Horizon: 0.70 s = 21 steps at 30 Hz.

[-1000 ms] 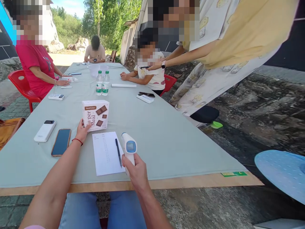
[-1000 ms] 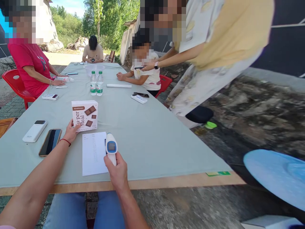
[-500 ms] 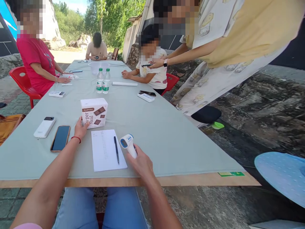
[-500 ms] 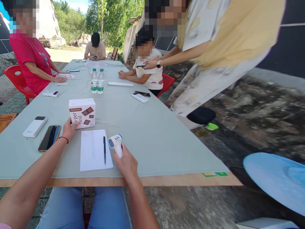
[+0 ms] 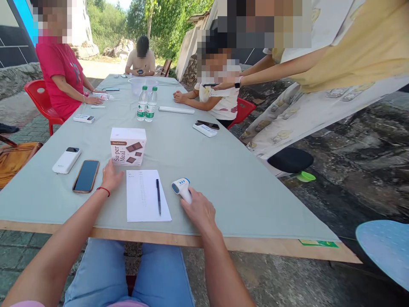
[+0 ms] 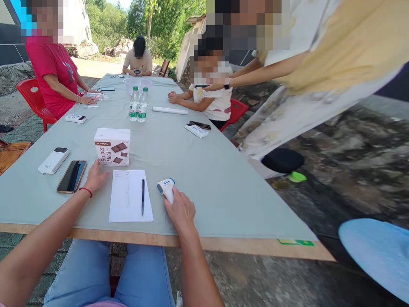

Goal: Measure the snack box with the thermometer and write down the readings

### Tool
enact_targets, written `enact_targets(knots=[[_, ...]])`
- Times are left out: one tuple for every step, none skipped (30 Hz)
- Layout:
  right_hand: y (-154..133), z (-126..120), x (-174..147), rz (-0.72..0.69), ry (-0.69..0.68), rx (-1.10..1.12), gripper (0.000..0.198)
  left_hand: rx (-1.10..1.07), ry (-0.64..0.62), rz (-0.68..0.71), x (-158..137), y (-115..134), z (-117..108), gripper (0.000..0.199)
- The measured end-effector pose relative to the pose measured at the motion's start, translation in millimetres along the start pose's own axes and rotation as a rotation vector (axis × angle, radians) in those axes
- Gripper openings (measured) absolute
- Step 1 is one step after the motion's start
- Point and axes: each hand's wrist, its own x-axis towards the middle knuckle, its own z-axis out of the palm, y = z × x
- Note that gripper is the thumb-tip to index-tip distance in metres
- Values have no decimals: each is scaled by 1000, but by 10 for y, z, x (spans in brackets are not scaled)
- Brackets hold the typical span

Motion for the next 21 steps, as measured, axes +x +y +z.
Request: enact_targets(knots=[[17,42,4,-21,76,3,42,57,-37,31,-83,-34,12,71],[18,84,-1,-37,166,21,41,111,-54,54,-163,-70,24,76],[0,125,-17,-50,246,56,39,157,-51,71,-238,-106,37,81],[-38,164,-44,-64,294,105,35,197,-52,91,-306,-138,50,83],[-93,199,-80,-74,300,159,31,233,-62,120,-367,-166,60,82],[-161,229,-122,-87,254,211,27,267,-79,160,-420,-185,68,81],[-236,255,-166,-93,169,251,27,300,-101,201,-470,-195,71,79],[-311,276,-209,-86,79,266,29,331,-123,236,-517,-194,69,79],[-382,291,-245,-75,10,257,31,360,-144,263,-564,-183,62,78],[-444,299,-272,-58,-33,237,31,388,-165,283,-615,-163,51,78],[-493,300,-286,-41,-56,211,30,415,-186,298,-669,-135,36,79],[-528,296,-287,-25,-65,189,27,444,-212,314,-728,-102,20,80],[-549,287,-277,-10,-70,174,25,472,-245,337,-792,-68,3,80],[-558,274,-257,1,-75,168,22,499,-277,367,-858,-37,-12,81],[-556,261,-231,6,-82,174,21,522,-301,391,-926,-9,-25,79],[-545,248,-202,7,-91,192,21,540,-321,411,-993,11,-35,79],[-530,238,-176,6,-101,225,22,555,-338,430,-1057,25,-43,79],[-512,232,-155,4,-109,280,23,565,-350,445,-1117,34,-48,81],[-496,232,-144,4,-114,360,23,571,-359,455,-1171,38,-51,83],[-485,237,-142,8,-114,466,22,574,-364,461,-1217,41,-54,85],[-483,248,-152,18,-105,596,21,575,-363,462,-1256,45,-57,86]])
